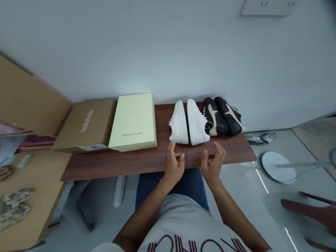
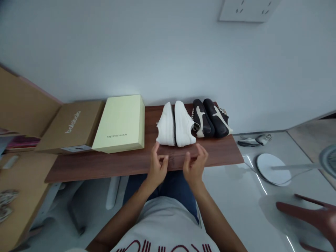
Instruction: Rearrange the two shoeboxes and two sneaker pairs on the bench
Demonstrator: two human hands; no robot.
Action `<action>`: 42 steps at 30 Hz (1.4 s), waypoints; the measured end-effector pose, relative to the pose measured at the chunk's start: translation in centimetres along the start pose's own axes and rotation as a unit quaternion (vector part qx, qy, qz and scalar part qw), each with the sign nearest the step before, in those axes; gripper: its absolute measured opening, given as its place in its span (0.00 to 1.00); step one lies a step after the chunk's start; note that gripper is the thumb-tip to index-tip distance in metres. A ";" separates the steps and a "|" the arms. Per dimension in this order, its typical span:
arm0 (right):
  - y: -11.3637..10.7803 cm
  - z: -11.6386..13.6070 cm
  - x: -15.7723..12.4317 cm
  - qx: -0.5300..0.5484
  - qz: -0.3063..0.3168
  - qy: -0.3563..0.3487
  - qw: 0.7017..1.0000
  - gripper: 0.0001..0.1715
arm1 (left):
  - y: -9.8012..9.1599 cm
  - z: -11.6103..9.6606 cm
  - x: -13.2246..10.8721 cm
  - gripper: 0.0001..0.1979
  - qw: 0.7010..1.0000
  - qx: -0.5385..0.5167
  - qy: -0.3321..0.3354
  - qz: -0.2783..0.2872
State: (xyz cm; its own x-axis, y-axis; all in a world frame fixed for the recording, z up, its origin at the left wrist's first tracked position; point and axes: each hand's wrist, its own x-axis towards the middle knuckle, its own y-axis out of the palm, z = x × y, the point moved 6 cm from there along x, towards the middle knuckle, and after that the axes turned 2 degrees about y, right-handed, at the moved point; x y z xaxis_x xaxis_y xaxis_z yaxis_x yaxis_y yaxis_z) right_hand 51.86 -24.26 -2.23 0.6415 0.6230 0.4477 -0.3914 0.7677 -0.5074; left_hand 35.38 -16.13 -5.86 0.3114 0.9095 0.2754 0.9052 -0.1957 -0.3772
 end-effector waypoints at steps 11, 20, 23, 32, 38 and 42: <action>16.8 11.1 -1.5 0.234 0.307 0.101 0.917 0.48 | -19.1 9.5 0.5 0.27 0.931 0.071 -0.192 -0.303; 20.7 7.3 -3.2 0.368 0.304 0.318 0.819 0.35 | -18.8 1.1 2.0 0.40 0.956 0.158 0.045 -0.243; 18.0 7.9 -2.7 0.404 0.260 0.299 0.824 0.32 | -17.1 -1.6 2.8 0.48 0.960 0.193 0.129 -0.159; 11.0 8.9 1.4 0.167 0.146 0.050 0.974 0.33 | -16.4 2.3 3.8 0.40 0.945 0.322 0.059 -0.003; 11.3 14.3 1.1 0.089 0.121 -0.110 0.982 0.25 | -16.8 3.8 6.7 0.25 0.953 0.225 0.190 0.067; 12.8 20.2 -2.2 0.155 0.146 -0.197 0.957 0.22 | -21.8 5.4 6.2 0.21 0.968 0.157 0.191 -0.046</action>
State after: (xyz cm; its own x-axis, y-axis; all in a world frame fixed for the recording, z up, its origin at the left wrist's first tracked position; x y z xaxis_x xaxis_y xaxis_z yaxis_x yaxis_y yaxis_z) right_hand 32.09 -12.81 5.18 0.2004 0.7792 0.5939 -0.7319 0.5220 -0.4380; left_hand 15.99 -4.29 -0.66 0.3729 0.7042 0.6042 0.8198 0.0550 -0.5700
